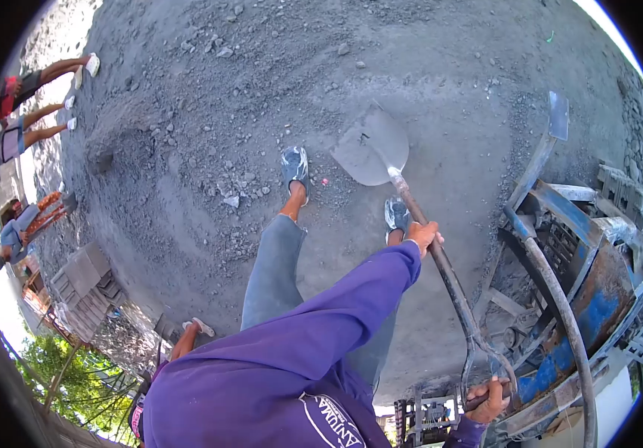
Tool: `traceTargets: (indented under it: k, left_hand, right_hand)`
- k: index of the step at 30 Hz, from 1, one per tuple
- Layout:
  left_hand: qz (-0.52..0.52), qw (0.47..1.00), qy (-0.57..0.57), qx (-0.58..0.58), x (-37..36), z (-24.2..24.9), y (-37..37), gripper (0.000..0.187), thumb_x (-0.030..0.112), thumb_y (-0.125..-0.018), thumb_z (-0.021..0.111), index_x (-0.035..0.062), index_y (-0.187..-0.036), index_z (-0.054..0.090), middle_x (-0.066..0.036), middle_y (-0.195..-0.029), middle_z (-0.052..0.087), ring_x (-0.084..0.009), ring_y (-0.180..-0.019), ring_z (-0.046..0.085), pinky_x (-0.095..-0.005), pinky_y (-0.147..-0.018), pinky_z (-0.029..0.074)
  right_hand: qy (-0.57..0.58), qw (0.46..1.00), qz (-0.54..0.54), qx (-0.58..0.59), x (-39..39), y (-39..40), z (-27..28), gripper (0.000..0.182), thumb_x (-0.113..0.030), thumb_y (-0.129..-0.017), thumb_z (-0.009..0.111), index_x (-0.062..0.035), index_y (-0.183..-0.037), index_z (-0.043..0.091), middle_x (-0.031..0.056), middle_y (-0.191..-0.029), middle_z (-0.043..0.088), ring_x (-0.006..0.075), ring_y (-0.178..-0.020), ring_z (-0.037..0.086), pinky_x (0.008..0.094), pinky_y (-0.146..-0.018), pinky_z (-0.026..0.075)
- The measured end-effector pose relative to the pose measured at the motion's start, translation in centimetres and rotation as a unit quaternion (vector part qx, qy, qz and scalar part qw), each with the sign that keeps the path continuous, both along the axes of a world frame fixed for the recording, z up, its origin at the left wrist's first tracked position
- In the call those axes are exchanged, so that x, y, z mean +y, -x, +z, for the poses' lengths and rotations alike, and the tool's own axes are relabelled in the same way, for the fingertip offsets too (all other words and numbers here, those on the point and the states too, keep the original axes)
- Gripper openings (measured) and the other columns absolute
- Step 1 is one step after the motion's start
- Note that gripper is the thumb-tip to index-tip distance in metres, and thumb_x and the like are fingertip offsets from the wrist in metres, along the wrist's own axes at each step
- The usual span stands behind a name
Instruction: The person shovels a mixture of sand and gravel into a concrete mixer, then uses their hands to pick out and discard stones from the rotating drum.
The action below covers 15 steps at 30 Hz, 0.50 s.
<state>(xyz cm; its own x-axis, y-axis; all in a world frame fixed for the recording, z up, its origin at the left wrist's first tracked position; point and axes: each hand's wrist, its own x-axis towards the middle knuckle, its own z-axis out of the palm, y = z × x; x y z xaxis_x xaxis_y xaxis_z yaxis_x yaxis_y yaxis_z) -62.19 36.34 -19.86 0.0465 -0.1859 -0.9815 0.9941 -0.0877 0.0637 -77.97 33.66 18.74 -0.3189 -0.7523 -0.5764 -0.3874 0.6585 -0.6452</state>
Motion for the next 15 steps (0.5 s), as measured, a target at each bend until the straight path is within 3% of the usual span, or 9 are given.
traceTargets:
  k: [2,4,8,11,13,15]
  left_hand:
    - [-0.018,1.000,0.003,-0.021,2.7,-2.4,-5.8,0.024,0.011,-0.077,0.056,-0.0131,-0.073,0.055,-0.020,-0.060,0.061,-0.0285,-0.050,0.061,-0.0399,-0.050,0.051]
    - [0.010,0.999,0.007,-0.040,6.3,-5.1,-13.2,0.020,0.009,-0.078,0.058,-0.0102,-0.082,0.053,-0.017,-0.062,0.059,-0.0280,-0.054,0.062,-0.0407,-0.050,0.053]
    - [-0.019,0.994,-0.032,-0.099,14.5,-8.4,-33.2,0.020,0.007,-0.079,0.059,-0.0101,-0.088,0.057,-0.020,-0.071,0.063,-0.0302,-0.061,0.063,-0.0402,-0.058,0.053]
    - [0.033,0.986,-0.068,-0.148,22.1,-10.0,-45.8,0.020,0.010,-0.080,0.063,-0.0039,-0.092,0.055,-0.015,-0.069,0.060,-0.0287,-0.060,0.061,-0.0420,-0.058,0.052]
    - [0.097,0.979,-0.043,-0.174,28.4,-10.3,-52.0,0.026,0.014,-0.082,0.065,0.0030,-0.096,0.047,-0.010,-0.065,0.056,-0.0238,-0.054,0.057,-0.0401,-0.052,0.051]
    - [0.101,0.975,0.042,-0.194,34.0,-4.9,-55.8,0.030,0.023,-0.085,0.065,0.0035,-0.097,0.047,-0.006,-0.066,0.054,-0.0189,-0.051,0.054,-0.0317,-0.048,0.049]
  right_hand:
    - [-0.016,1.000,-0.003,0.021,0.9,-6.2,-2.3,0.014,-0.008,-0.083,0.061,-0.0085,-0.087,0.048,0.0034,-0.052,0.044,0.0142,-0.038,0.042,0.0288,-0.035,0.039]
    - [-0.036,0.999,0.000,-0.007,3.4,-12.0,-4.8,0.014,-0.007,-0.083,0.061,-0.0084,-0.084,0.047,0.0034,-0.053,0.044,0.0149,-0.038,0.042,0.0293,-0.036,0.040]
    - [-0.040,0.997,0.022,-0.064,9.8,-27.4,-10.8,0.015,-0.007,-0.081,0.064,-0.0074,-0.080,0.049,0.0053,-0.051,0.048,0.0151,-0.037,0.046,0.0289,-0.035,0.040]
    - [-0.082,0.971,0.151,-0.168,14.9,-37.7,-12.3,0.015,-0.008,-0.081,0.067,-0.0019,-0.084,0.053,0.0060,-0.055,0.056,0.0135,-0.039,0.052,0.0265,-0.037,0.040]
    - [-0.086,0.941,0.230,-0.233,17.9,-44.1,-11.2,0.018,-0.012,-0.083,0.070,-0.0008,-0.091,0.058,0.0024,-0.063,0.059,0.0080,-0.050,0.056,0.0255,-0.042,0.042]
    - [0.009,0.860,0.439,-0.261,21.4,-45.1,-11.2,0.022,-0.013,-0.079,0.073,-0.0044,-0.091,0.057,0.0041,-0.066,0.058,0.0144,-0.052,0.056,0.0280,-0.047,0.042]
